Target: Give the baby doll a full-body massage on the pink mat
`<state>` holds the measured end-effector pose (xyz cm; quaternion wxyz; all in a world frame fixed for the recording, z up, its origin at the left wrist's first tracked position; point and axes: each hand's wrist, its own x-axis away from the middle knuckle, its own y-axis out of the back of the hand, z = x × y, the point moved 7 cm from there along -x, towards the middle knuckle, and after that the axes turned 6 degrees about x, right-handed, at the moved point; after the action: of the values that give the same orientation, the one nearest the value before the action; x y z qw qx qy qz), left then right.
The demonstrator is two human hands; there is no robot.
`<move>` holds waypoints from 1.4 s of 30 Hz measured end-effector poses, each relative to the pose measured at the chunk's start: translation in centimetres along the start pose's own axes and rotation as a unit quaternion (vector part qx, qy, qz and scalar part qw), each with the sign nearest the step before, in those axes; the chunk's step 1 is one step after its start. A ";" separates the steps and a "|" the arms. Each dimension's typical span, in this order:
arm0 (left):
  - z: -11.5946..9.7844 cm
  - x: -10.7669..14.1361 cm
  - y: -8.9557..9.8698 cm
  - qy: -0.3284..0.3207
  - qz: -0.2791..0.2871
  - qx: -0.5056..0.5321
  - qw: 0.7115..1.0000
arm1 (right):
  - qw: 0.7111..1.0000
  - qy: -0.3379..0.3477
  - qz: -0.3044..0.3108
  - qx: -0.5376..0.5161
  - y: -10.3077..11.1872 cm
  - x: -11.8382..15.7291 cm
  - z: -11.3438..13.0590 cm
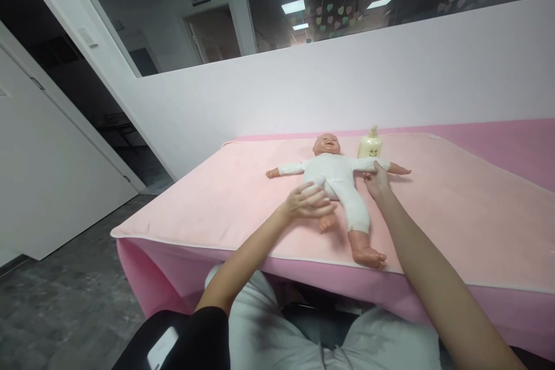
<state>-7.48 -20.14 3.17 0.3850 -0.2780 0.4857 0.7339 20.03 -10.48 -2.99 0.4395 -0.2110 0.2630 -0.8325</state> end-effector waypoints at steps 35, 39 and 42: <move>2.8 1.7 0.2 0.120 0.015 -0.055 0.991 | 0.928 0.098 -0.136 0.332 0.5 2.7 1.2; 5.4 2.3 2.2 0.280 -0.077 -0.067 0.955 | 0.890 0.185 -0.131 0.396 -0.2 2.4 1.4; 7.1 3.4 2.4 0.398 -0.120 -0.009 0.909 | 0.813 0.267 -0.072 0.513 -1.9 2.7 1.4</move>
<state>-11.54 -13.10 4.40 0.2421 -0.6066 0.5552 0.5149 18.29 -12.22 -0.41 0.3348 0.2572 -0.1109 -0.8997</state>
